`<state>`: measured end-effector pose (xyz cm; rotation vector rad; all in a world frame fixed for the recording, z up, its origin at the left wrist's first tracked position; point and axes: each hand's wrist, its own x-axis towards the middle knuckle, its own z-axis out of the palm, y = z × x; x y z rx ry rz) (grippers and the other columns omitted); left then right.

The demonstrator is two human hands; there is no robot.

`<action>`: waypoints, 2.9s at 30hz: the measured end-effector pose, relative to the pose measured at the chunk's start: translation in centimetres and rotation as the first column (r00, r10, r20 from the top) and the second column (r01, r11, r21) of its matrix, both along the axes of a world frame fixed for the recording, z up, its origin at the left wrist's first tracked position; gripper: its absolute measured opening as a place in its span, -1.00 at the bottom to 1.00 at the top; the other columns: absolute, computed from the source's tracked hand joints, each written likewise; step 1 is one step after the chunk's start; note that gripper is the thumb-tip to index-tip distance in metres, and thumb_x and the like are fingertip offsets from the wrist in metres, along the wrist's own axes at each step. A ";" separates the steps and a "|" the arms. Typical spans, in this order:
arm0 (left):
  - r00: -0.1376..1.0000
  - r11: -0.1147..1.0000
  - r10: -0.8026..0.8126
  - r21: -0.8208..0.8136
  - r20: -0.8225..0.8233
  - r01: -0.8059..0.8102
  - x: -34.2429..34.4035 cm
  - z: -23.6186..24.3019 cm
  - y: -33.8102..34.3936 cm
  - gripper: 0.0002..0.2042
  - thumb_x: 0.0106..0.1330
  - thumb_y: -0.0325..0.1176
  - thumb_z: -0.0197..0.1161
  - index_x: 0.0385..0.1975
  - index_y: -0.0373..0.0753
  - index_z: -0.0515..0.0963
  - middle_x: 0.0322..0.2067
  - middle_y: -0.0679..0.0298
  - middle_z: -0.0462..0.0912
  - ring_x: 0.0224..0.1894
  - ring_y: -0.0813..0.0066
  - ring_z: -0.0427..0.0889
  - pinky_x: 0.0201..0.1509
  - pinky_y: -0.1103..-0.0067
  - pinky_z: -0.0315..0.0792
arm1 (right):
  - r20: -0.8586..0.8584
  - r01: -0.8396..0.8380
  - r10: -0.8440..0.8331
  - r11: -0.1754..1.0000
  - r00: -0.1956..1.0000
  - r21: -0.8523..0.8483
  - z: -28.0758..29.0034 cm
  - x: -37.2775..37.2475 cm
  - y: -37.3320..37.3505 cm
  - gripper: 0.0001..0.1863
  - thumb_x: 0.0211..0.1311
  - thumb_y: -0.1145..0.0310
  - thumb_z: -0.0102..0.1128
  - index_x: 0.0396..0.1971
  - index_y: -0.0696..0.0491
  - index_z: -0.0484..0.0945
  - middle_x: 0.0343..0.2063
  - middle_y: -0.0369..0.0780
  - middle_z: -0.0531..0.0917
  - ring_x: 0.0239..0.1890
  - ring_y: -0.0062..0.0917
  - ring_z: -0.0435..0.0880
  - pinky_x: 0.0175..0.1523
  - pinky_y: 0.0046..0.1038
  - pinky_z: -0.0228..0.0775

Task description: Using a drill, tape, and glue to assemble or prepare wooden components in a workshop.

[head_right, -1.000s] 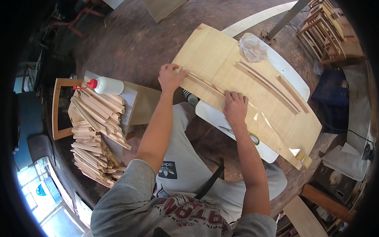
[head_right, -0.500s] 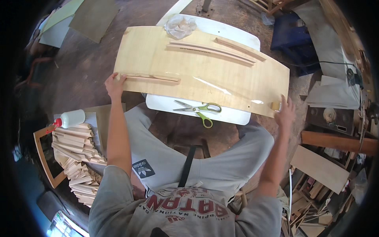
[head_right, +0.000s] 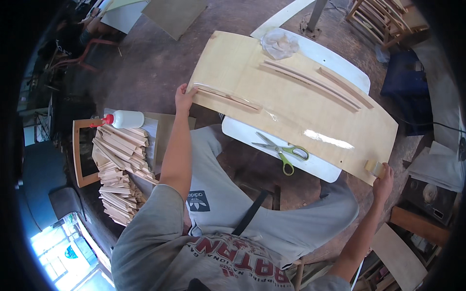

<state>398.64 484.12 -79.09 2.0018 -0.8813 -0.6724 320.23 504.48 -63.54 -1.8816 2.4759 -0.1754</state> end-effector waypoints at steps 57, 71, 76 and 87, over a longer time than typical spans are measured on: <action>0.872 0.979 0.041 -0.194 0.487 0.062 -4.1 5.8 -0.3 -0.65 0.19 -0.14 0.40 -0.09 -0.19 0.68 0.00 0.09 0.61 0.08 0.09 0.54 0.20 0.31 0.39 | -0.047 0.082 -0.081 0.996 0.996 0.015 1.0 0.6 1.4 -0.21 -0.07 0.63 0.05 0.31 -0.10 0.37 0.21 -0.07 0.47 0.27 -0.08 0.42 0.31 -0.17 0.34; 0.819 0.832 -0.443 -0.174 0.365 0.528 -12.1 8.7 -3.3 -0.79 0.25 -0.27 0.37 -0.19 -0.21 0.69 -0.20 0.23 0.70 -0.13 0.24 0.61 -0.01 0.39 0.49 | 0.144 -0.035 0.085 0.947 0.986 -0.318 -5.0 14.0 -13.2 -0.80 0.12 0.46 0.26 -0.23 0.00 0.70 -0.18 -0.16 0.69 -0.05 -0.21 0.63 0.06 -0.25 0.49; 0.803 0.844 -0.459 -0.097 0.380 0.528 -12.3 9.3 -3.4 -0.78 0.27 -0.25 0.35 -0.18 -0.22 0.69 -0.20 0.25 0.70 -0.14 0.27 0.60 0.00 0.39 0.48 | 0.186 0.000 0.070 0.937 0.980 -0.349 -6.7 17.6 -18.9 -0.82 0.13 0.46 0.26 -0.25 0.00 0.71 -0.21 -0.21 0.70 -0.07 -0.26 0.63 0.03 -0.28 0.51; 0.845 0.875 -0.442 -0.063 0.301 0.481 -12.5 9.6 -4.0 -0.74 0.28 -0.21 0.35 -0.14 -0.21 0.69 -0.20 0.25 0.69 -0.14 0.30 0.58 0.02 0.39 0.47 | 0.235 0.036 0.052 0.934 0.971 -0.354 -8.6 18.0 -23.4 -0.81 0.21 0.38 0.19 -0.24 0.00 0.73 -0.25 -0.16 0.72 -0.15 -0.20 0.67 -0.02 -0.26 0.51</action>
